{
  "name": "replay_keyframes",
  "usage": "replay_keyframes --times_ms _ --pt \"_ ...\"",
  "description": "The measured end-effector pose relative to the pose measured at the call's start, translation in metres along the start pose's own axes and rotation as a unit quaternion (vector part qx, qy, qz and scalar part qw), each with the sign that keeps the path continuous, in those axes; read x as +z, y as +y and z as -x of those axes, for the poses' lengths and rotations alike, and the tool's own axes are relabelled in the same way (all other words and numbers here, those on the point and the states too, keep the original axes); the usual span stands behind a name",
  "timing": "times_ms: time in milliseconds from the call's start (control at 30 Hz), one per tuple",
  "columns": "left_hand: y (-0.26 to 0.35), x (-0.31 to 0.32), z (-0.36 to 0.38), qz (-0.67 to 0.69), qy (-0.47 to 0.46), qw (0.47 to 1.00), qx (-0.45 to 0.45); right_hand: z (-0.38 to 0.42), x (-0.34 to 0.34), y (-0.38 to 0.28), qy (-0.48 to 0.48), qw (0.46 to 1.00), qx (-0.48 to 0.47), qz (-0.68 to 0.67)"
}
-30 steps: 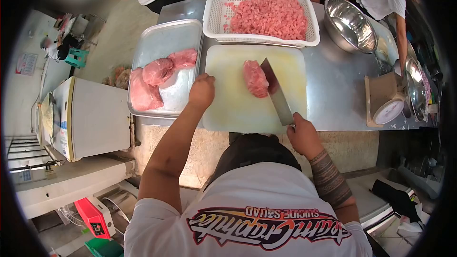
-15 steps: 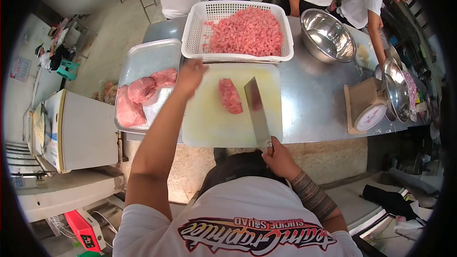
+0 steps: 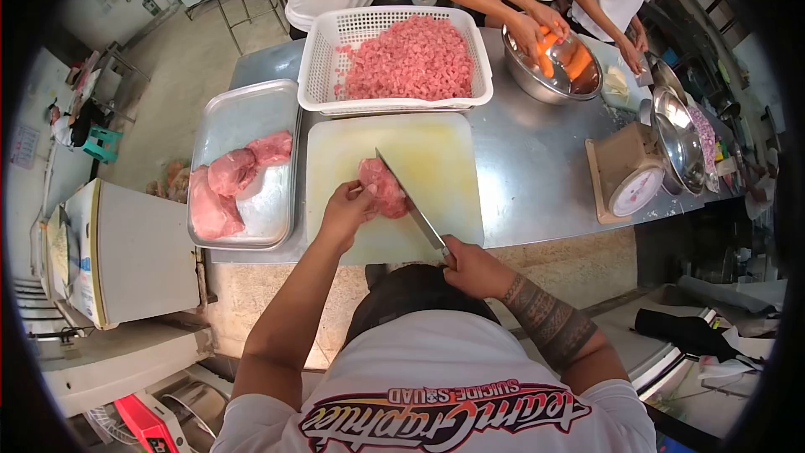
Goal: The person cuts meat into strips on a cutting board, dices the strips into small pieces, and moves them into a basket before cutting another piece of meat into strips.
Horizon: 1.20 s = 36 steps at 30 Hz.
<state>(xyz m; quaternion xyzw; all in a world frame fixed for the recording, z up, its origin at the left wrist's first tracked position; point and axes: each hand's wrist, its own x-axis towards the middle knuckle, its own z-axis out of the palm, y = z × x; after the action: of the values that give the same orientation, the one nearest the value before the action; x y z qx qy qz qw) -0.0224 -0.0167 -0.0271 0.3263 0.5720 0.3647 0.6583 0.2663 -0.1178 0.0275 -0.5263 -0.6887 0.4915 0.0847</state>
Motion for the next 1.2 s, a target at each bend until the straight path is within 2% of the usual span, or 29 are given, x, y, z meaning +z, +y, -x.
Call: replay_keyframes --times_ms 133,200,267,300,333,433,467,500,567,767,900,1100,1200 --pt "-0.01 -0.008 0.017 -0.038 0.021 0.999 0.011 0.007 0.003 -0.008 -0.018 0.999 0.018 0.029" --pt "-0.014 -0.011 0.014 -0.094 0.042 0.994 0.047 0.006 0.021 -0.003 0.06 0.993 0.019 0.099" --pt "-0.006 -0.01 0.022 -0.282 0.099 0.935 0.191 0.009 0.031 0.0 0.109 0.982 0.03 0.148" --pt "0.001 -0.009 0.026 -0.37 0.127 0.883 0.259 0.012 0.03 -0.009 0.118 0.979 0.038 0.163" --pt "0.001 -0.012 0.022 -0.396 0.126 0.832 0.368 0.014 0.03 -0.014 0.125 0.975 0.045 0.178" --pt "0.022 -0.005 0.027 -0.461 0.05 0.778 0.423 0.01 0.04 -0.001 0.119 0.97 0.046 0.207" --pt "0.029 0.001 0.033 -0.421 0.012 0.82 0.388 0.009 0.041 -0.001 0.121 0.968 0.055 0.212" --pt "0.029 0.002 0.033 -0.433 0.016 0.821 0.372 0.008 0.037 -0.006 0.121 0.967 0.063 0.216" --pt "0.029 0.0 0.031 -0.459 0.023 0.821 0.34 0.009 0.033 -0.017 0.123 0.969 0.068 0.204" --pt "0.044 0.004 0.027 -0.47 0.013 0.811 0.348 0.036 0.015 -0.063 0.164 0.973 0.085 0.137" --pt "0.051 0.006 0.025 -0.502 -0.011 0.807 0.31 0.055 0.002 -0.087 0.149 0.977 0.082 0.131" --pt "0.052 0.004 0.018 -0.538 -0.015 0.779 0.321 0.06 -0.017 -0.102 0.094 0.982 0.092 0.134" --pt "0.052 0.005 0.018 -0.519 -0.018 0.794 0.317 0.051 -0.02 -0.102 0.067 0.982 0.094 0.148"
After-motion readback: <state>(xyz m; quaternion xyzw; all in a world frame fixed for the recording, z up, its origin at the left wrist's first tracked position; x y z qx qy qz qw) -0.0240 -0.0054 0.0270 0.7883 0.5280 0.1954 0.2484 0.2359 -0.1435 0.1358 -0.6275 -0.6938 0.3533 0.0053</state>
